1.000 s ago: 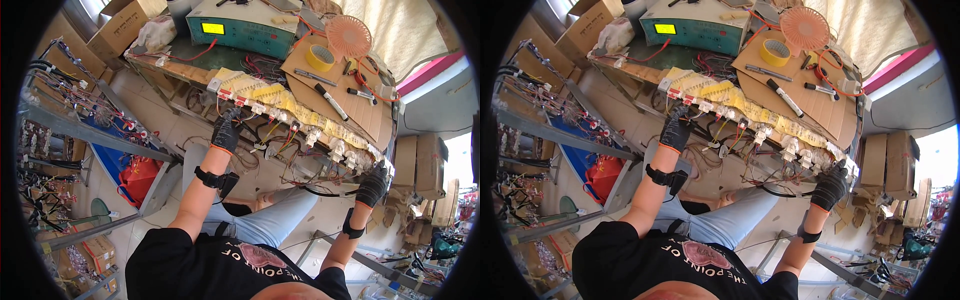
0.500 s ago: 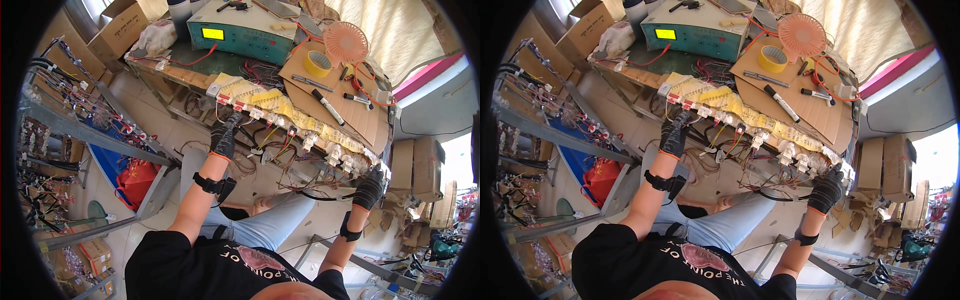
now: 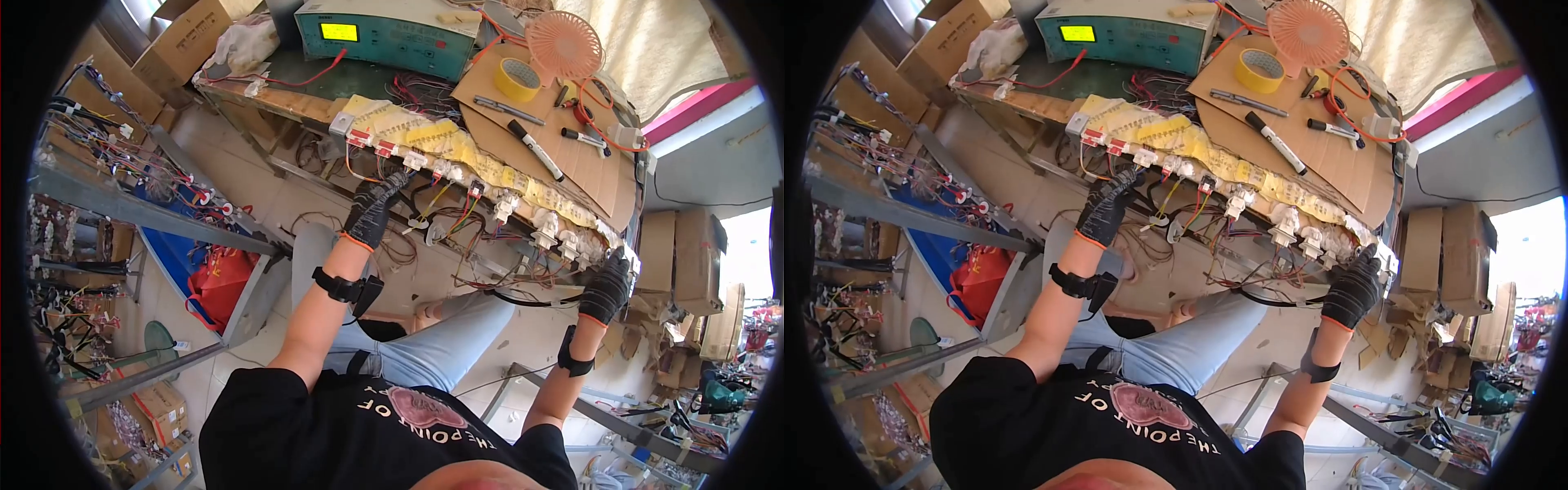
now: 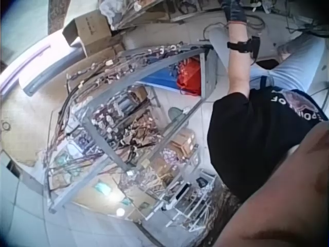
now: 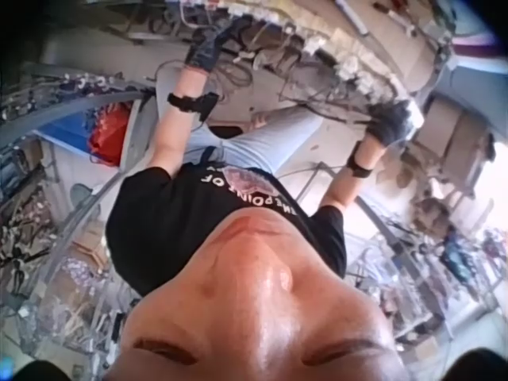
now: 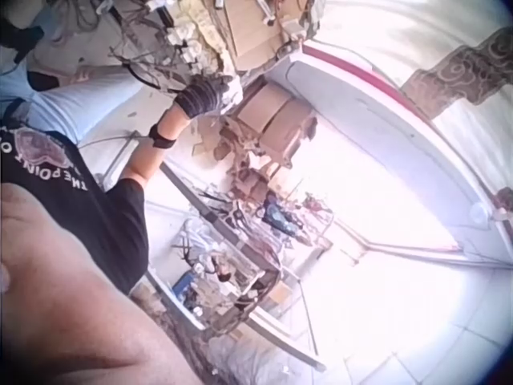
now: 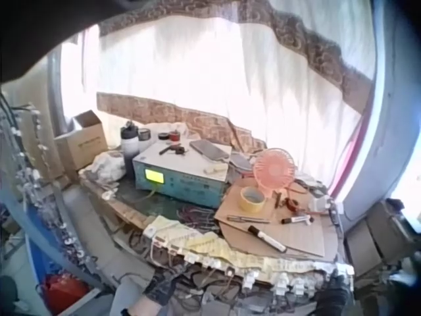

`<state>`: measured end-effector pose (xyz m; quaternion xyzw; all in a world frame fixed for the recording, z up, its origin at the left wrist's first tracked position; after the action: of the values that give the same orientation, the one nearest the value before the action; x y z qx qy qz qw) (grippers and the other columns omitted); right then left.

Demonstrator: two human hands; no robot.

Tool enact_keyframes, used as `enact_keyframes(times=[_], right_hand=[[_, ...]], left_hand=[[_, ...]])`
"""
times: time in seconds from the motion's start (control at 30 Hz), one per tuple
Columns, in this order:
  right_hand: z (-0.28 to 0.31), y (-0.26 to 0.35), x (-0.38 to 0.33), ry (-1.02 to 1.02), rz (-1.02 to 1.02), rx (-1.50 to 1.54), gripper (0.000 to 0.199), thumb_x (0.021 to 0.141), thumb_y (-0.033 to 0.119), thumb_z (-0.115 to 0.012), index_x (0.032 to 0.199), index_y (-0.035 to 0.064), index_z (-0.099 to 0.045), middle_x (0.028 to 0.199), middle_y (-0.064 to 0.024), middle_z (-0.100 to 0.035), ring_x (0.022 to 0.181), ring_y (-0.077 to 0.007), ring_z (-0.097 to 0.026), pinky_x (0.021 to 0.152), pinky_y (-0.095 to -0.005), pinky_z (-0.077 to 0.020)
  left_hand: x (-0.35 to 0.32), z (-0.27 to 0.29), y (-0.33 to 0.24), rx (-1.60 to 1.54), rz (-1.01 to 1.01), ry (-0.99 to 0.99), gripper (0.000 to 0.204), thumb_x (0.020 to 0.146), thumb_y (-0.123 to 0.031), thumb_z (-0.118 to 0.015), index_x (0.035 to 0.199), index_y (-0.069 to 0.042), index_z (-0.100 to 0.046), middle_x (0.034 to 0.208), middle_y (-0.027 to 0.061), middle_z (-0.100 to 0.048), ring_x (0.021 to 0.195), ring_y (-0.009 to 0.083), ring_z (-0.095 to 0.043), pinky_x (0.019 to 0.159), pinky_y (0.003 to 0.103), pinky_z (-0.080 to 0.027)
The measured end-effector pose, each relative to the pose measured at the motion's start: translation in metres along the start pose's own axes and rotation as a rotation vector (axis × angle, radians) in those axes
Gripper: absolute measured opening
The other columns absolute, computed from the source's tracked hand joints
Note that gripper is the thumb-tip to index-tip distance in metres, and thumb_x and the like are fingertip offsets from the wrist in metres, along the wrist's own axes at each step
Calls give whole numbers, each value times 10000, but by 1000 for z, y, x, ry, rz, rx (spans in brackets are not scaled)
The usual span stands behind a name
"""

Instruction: Connect electrical wire harnesses to a series of components mounted on a workbench strip.

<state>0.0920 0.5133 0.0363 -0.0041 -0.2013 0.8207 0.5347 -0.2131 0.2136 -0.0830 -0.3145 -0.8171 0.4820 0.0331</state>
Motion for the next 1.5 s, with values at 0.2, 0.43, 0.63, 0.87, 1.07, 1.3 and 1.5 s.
enact_keyframes(times=[0.2,0.43,0.63,0.87,1.07,1.3,1.5], right_hand=[[20,6,-7,117,-45,47,540,795,20,-429,1324,81,-335,1219,-180,-485,1045,-307,-542,863,-377,-456],[16,3,-5,108,-52,30,533,798,19,-432,1319,80,-338,1213,-181,-487,1028,-309,-553,846,-383,-465],[11,2,-4,86,-42,39,528,800,29,-445,1315,78,-342,1184,-180,-499,1002,-312,-564,827,-381,-475],[12,2,-5,62,-32,64,531,798,33,-450,1315,76,-341,1185,-179,-497,999,-318,-562,831,-383,-471],[24,7,-8,129,-55,73,532,794,39,-455,1313,68,-343,1189,-184,-492,1050,-314,-534,860,-381,-454],[4,-3,-4,-31,11,90,912,579,247,-772,1333,58,-295,1134,-179,-513,937,-327,-576,782,-396,-473],[5,-1,-5,16,-20,119,901,581,244,-771,1327,52,-304,1119,-176,-521,927,-323,-576,784,-395,-469]], left_hand=[[15,12,19,-42,-88,-21,232,835,-188,-584,978,-9,-622,941,62,-631,845,138,-584,735,270,-456],[13,4,10,17,-147,-63,218,822,-140,-603,969,22,-604,920,83,-625,840,173,-595,753,279,-480],[16,8,12,82,-208,-103,228,833,-158,-592,968,25,-606,907,79,-629,830,173,-599,743,281,-481],[18,0,18,-165,4,-55,222,814,-192,-615,972,-38,-632,898,10,-616,769,98,-555,662,241,-437],[24,7,26,-131,66,-3,226,812,-194,-620,979,-41,-628,905,-5,-613,787,98,-549,682,250,-434],[19,2,18,24,-97,-61,242,843,-144,-565,1022,17,-584,984,80,-611,900,174,-574,797,296,-455],[18,4,15,452,-373,45,226,850,-108,-540,1021,33,-585,979,97,-614,900,174,-583,777,286,-471]])
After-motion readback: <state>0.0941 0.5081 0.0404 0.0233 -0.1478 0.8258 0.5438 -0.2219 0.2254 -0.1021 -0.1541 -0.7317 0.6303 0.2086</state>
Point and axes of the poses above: each hand's wrist, its own x-axis towards the middle knuckle, its own z-axis out of the back of the hand, y = z × x, the point moved 5 cm from there along x, towards the middle knuckle
